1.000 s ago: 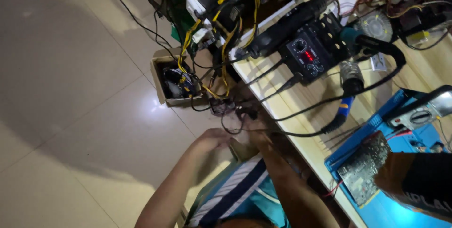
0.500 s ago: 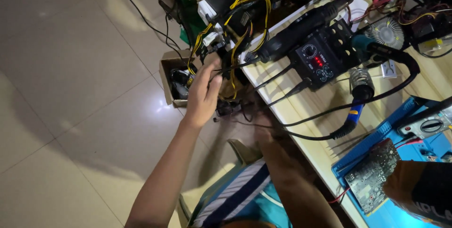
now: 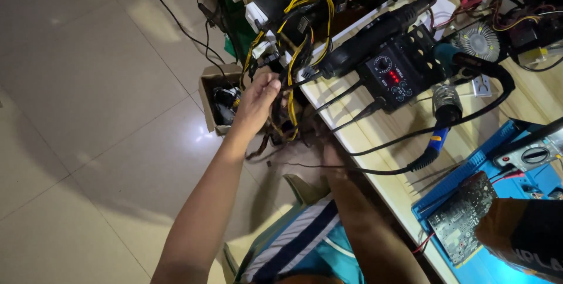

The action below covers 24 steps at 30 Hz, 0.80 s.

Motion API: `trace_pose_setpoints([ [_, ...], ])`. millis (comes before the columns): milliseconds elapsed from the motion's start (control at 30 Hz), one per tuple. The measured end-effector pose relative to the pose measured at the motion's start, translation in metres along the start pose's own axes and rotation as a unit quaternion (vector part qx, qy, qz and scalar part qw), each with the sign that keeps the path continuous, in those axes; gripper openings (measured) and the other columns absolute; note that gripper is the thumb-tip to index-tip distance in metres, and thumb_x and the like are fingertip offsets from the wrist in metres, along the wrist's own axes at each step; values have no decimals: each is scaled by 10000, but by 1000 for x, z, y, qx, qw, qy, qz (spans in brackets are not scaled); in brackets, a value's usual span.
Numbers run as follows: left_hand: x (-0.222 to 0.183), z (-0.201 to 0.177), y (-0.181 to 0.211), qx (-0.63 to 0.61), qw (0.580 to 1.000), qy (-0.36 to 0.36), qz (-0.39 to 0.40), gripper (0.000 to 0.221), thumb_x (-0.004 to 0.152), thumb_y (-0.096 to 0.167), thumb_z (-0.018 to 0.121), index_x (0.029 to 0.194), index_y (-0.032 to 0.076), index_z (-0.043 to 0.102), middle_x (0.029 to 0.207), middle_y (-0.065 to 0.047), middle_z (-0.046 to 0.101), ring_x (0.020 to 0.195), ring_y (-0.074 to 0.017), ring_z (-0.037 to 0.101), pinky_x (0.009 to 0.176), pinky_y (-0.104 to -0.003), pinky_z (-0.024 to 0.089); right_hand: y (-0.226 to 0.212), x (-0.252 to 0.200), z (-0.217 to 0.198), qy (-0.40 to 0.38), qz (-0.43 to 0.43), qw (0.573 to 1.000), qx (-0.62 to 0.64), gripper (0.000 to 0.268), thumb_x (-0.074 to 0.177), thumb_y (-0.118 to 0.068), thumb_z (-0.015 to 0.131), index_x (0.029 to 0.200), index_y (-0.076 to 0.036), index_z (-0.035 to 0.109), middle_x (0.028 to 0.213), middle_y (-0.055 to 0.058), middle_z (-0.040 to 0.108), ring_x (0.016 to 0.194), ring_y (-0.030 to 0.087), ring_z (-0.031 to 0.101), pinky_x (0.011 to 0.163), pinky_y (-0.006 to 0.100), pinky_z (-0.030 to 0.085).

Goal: Cleaning a circuit board with a brush and solvent before aligning it under a rework station for component repair.

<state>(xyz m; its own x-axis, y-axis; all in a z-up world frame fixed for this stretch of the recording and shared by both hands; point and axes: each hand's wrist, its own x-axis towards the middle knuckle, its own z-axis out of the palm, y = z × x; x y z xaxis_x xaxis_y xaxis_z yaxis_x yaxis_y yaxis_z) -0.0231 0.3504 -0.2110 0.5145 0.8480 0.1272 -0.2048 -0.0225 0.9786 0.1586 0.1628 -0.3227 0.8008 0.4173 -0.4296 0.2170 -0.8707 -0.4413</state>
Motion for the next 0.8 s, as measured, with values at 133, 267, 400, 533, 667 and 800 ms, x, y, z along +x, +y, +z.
trace_pose_setpoints([
  [133,0,8,41,53,996,18,-71,531,1071,555,712,1309,81,733,1044,-152,726,1039,-285,714,898,-397,555,19,20,23,-11,25,999,27,646,878,-929,614,1162,-404,861,1207,-116,839,1292,160,737,1131,349,525],
  [267,1,4,65,69,995,39,-68,405,940,489,880,1135,145,791,859,-46,738,824,-166,694,737,-290,504,36,45,37,-17,51,997,58,645,852,-944,645,1141,-413,867,1199,-131,839,1287,151,739,1118,336,530],
  [400,13,-9,84,183,981,53,-36,396,951,510,860,1129,165,782,827,-78,697,798,-215,690,698,-333,488,51,47,29,-24,81,993,84,644,825,-959,676,1120,-421,873,1191,-146,839,1281,142,740,1105,323,535],
  [533,16,-13,111,260,960,101,-14,347,934,447,881,1059,135,795,741,-90,689,705,-236,708,599,-341,507,101,61,32,-36,109,987,109,645,799,-974,707,1099,-430,880,1183,-161,839,1276,133,741,1091,309,540],
  [667,21,-25,120,331,938,105,-22,324,955,450,875,1096,172,788,766,-67,721,692,-255,742,604,-385,539,121,72,47,-19,-142,978,150,462,902,-588,707,1166,-226,820,1170,-38,820,1243,160,752,1056,277,553],
  [800,11,-22,125,323,942,96,-15,353,983,429,876,1134,131,765,809,-101,721,731,-284,746,616,-390,535,77,57,24,17,-512,839,182,228,1065,-3,705,1274,85,734,1155,151,795,1195,202,770,1009,234,569],
])
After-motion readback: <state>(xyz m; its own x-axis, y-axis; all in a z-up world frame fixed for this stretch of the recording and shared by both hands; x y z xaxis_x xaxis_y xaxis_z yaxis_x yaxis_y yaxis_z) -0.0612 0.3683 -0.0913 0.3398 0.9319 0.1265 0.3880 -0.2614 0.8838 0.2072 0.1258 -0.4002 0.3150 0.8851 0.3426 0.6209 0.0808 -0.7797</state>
